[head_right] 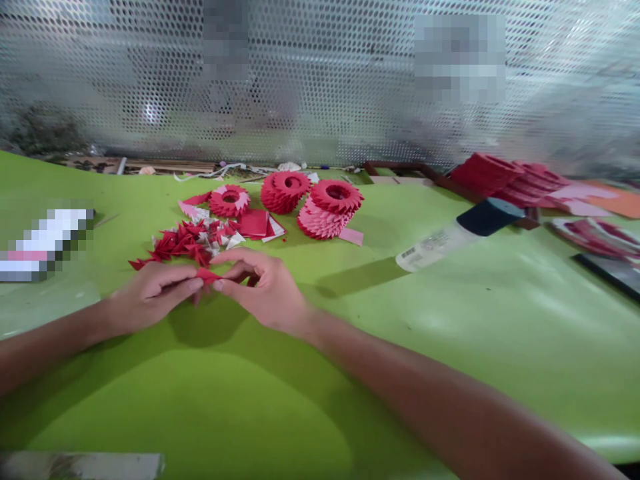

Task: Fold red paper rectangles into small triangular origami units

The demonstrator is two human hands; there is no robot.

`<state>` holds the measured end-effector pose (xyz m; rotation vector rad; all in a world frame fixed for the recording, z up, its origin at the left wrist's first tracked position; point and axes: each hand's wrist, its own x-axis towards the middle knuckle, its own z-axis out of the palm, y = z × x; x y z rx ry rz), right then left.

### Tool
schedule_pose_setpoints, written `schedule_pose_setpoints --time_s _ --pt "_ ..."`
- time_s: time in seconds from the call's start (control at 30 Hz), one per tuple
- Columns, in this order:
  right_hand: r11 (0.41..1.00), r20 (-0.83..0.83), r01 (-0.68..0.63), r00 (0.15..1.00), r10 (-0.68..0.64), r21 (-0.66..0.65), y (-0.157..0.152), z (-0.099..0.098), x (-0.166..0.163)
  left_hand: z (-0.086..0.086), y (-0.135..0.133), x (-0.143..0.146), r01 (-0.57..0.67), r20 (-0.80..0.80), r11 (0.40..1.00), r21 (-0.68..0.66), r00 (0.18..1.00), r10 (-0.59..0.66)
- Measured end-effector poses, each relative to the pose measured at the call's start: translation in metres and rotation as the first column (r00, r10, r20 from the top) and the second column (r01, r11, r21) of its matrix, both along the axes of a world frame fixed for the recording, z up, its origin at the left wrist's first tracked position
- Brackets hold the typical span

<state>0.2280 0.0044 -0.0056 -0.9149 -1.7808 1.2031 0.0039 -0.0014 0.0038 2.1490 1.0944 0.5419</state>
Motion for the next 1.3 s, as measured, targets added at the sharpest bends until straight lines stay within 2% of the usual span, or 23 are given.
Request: schedule_pose_setpoints --time_s 0.23,0.33,0.43,0.53,0.63,0.77,0.83,0.97,1.13,1.3 --pt "0.998 -0.003 -0.046 0.999 0.046 -0.045 -0.0011 0.0008 -0.0028 -0.0027 -0.0021 0.0033 -0.054 0.089 0.997 -0.061 0.994 0.059" --pt "0.997 0.021 -0.076 0.997 0.077 -0.033 0.0003 0.0027 -0.0002 -0.0035 -0.0019 0.0013 -0.062 0.132 0.987 -0.147 0.988 0.081" --pt "0.997 0.111 -0.060 0.992 0.053 0.056 0.0010 0.0039 0.0025 -0.0030 -0.0013 -0.0006 -0.069 0.162 0.976 -0.206 0.981 0.104" --pt "0.980 0.214 -0.034 0.977 -0.010 0.197 -0.0010 0.0027 0.0024 -0.0026 -0.0008 -0.0013 -0.080 0.172 0.972 -0.220 0.978 0.120" --pt "0.947 0.234 -0.058 0.972 -0.018 0.316 -0.0035 -0.0004 0.0011 -0.0031 -0.0005 -0.0014 -0.079 0.169 0.973 -0.217 0.979 0.117" --pt "0.925 0.242 -0.055 0.969 -0.041 0.377 -0.0047 -0.0020 0.0001 -0.0029 -0.0008 -0.0010 -0.073 0.145 0.969 -0.238 0.983 0.110" --pt "0.933 0.226 -0.026 0.972 -0.060 0.359 -0.0047 -0.0004 -0.0004 -0.0019 -0.0014 -0.0002 -0.079 0.138 0.968 -0.239 0.984 0.114" --pt "0.979 0.236 -0.008 0.971 -0.042 0.205 -0.0040 0.0045 -0.0009 -0.0008 -0.0029 0.0015 -0.077 0.155 0.980 -0.184 0.982 0.106" --pt "0.991 0.320 -0.090 0.946 0.054 0.097 -0.0021 0.0067 0.0002 -0.0018 -0.0028 0.0008 -0.056 0.135 0.980 -0.191 0.987 0.083" --pt "0.989 0.373 -0.138 0.921 0.111 0.045 -0.0028 0.0059 0.0006 0.0003 -0.0006 0.0000 -0.015 0.139 0.972 -0.233 0.989 0.048"
